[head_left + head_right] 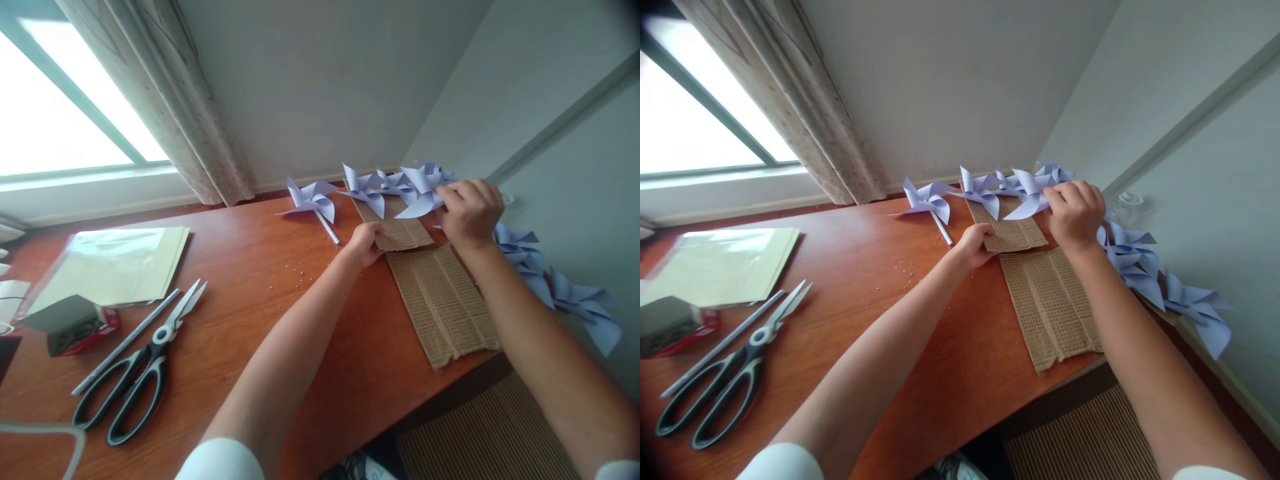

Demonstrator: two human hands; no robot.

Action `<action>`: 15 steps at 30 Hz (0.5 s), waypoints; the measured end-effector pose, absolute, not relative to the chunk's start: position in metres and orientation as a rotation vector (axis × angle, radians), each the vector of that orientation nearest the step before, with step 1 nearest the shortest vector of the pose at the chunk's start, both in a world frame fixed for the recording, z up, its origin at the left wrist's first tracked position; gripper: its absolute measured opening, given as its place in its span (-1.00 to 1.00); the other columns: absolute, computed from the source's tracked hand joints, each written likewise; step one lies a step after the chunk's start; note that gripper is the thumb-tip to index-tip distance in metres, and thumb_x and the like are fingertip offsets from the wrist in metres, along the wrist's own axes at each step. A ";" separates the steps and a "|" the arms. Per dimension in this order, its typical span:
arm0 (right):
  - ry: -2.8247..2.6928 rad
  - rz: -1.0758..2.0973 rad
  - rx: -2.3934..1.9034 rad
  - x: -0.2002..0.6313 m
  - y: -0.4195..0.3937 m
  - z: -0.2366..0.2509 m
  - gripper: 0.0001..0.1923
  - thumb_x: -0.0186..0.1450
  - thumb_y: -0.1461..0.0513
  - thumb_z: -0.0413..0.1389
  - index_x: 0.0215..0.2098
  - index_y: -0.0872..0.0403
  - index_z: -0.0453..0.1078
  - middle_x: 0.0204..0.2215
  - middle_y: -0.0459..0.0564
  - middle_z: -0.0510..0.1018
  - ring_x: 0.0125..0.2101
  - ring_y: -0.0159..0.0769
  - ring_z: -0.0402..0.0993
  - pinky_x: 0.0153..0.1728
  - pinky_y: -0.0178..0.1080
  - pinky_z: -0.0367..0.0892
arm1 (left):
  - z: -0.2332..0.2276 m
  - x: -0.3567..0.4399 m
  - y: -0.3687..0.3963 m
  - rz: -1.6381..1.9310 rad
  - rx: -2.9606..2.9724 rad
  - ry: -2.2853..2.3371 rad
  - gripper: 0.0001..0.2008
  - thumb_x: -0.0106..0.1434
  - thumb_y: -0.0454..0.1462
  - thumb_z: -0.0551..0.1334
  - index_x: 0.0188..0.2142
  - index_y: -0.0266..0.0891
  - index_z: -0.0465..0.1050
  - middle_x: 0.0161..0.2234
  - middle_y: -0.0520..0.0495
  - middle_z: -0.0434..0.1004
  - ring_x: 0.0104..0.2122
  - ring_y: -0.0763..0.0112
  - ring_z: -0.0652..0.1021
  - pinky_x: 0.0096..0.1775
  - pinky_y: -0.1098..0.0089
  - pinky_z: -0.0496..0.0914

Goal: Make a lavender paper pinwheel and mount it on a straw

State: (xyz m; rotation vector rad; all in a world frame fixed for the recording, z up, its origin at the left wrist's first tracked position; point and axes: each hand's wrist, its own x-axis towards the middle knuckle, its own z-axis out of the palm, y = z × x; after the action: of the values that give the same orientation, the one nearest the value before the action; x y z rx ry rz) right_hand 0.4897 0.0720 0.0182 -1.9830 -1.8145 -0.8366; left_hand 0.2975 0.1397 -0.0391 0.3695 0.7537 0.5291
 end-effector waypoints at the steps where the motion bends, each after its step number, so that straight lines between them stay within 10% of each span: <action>1: -1.891 -0.868 -1.985 0.489 0.073 0.017 -0.72 0.43 0.25 0.02 -0.10 0.06 0.59 -0.17 0.18 0.66 -0.11 0.04 0.45 -0.15 0.01 0.21 | -0.039 0.297 0.139 0.525 0.367 0.747 -0.63 0.40 -0.16 0.26 0.12 -0.27 0.41 0.06 -0.20 0.49 -0.05 0.21 0.57 -0.05 0.11 0.53; 6: -2.099 -0.916 -1.992 0.487 0.081 0.006 -0.60 0.50 0.25 -0.12 -0.14 0.04 0.59 -0.18 0.11 0.67 -0.12 -0.01 0.44 -0.18 -0.04 0.19 | -0.035 0.295 0.138 0.529 0.360 0.686 -0.90 0.24 -0.46 0.17 -0.38 -0.30 0.40 -0.48 -0.02 0.40 -0.48 0.41 0.47 -0.39 0.40 0.45; 15: -2.233 -0.604 -2.051 0.494 0.095 0.011 -0.74 0.32 0.28 0.06 -0.23 0.05 0.63 -0.22 0.12 0.67 -0.11 0.02 0.42 -0.21 -0.10 0.24 | -0.027 0.286 0.140 0.502 0.351 0.606 -0.88 0.10 -0.47 0.14 -0.39 -0.27 0.35 -0.44 -0.09 0.42 -0.42 0.32 0.48 -0.29 0.31 0.48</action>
State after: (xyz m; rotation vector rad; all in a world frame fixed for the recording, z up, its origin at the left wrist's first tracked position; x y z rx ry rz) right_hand 0.4936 0.0950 0.0114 -2.0511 -2.2330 -0.6040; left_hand 0.2865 0.1401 -0.0266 0.3508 0.6063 0.5020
